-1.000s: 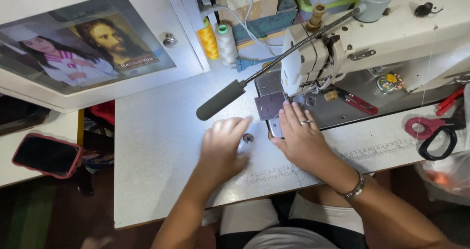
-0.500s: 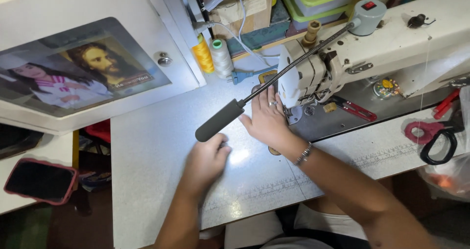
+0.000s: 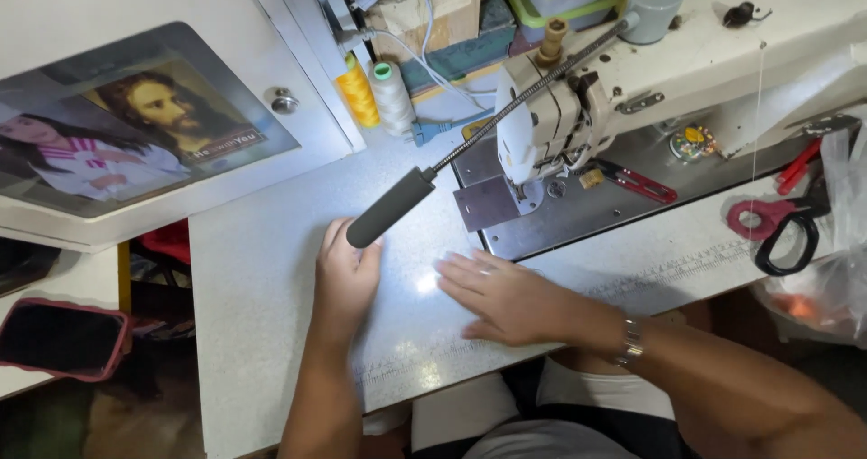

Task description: Threading an industrial sewing machine and preparing the bobbin for operation.

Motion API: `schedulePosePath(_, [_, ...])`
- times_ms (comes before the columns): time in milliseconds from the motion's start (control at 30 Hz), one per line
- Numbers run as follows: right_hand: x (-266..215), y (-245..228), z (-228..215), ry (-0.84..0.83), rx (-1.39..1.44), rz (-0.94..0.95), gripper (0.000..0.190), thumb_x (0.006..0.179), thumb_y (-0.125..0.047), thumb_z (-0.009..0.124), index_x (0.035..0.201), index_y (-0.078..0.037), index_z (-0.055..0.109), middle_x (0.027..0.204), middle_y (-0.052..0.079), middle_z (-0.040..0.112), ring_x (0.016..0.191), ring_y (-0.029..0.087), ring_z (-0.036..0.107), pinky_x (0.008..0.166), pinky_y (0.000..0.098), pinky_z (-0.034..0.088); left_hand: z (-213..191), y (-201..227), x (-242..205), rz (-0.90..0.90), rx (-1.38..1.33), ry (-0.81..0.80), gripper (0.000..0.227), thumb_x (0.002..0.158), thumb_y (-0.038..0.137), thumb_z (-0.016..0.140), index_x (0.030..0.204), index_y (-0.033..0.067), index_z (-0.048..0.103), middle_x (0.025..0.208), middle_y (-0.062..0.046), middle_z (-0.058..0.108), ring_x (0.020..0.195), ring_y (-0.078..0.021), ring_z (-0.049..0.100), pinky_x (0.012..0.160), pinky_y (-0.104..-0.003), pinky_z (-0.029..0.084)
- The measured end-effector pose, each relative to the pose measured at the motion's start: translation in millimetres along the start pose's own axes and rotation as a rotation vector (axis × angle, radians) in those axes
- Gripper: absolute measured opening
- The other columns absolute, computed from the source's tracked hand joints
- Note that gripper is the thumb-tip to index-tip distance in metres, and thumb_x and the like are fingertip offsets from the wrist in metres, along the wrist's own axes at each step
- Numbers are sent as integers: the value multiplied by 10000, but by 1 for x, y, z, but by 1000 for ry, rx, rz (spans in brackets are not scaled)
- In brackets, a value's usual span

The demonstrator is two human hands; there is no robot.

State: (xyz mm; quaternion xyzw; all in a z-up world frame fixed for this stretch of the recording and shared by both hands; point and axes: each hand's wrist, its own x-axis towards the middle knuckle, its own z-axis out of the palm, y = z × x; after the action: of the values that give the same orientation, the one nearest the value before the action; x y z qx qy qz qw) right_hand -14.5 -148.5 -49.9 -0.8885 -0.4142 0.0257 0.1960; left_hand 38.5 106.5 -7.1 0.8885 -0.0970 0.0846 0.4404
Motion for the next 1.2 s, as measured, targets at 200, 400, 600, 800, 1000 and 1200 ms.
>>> schedulePosePath(200, [-121,21,-31,24,-92,289,617,1000,-466,507,1436,-30,536,1511,232,500,1458,413,389,1206,562,224,14,-10,-1,-64,-23,-95,202,922,112,658,1105,41,707,941,-151,633,868,-350,680,804,-466,557])
schedulePosePath(400, [-108,-9,15,34,-252,570,901,944,-608,580,1569,-9,330,1617,313,259,1518,480,193,1204,603,134,46,-24,-10,181,61,-348,266,861,138,739,1123,180,739,1055,-32,713,1044,-292,699,956,-417,548])
schedulePosePath(600, [-66,-67,28,109,-186,193,691,941,-475,604,1538,-158,459,1617,261,326,1485,484,284,1196,602,187,43,-24,-7,420,-9,-336,226,875,217,660,1061,97,704,1012,-56,702,993,-255,646,922,-372,472])
schedulePosePath(800, [-142,-30,-8,311,-225,-54,128,913,22,633,1002,-38,562,884,116,509,781,307,506,703,420,471,51,-36,-4,363,55,-370,261,861,246,702,1065,84,723,1040,-64,726,1018,-238,668,946,-368,496])
schedulePosePath(1000, [-260,34,-55,668,207,543,170,958,-16,599,975,-108,741,1053,49,707,1004,206,725,940,330,561,54,-31,-4,274,94,-340,295,852,247,721,1090,73,735,1067,-58,752,1061,-218,683,968,-358,515])
schedulePosePath(1200, [-383,129,-70,2094,450,795,177,1026,72,676,1027,-98,627,850,83,650,699,148,664,666,266,624,61,-26,-6,249,161,-285,307,858,275,727,1102,92,760,1076,-51,765,1048,-201,707,938,-337,530])
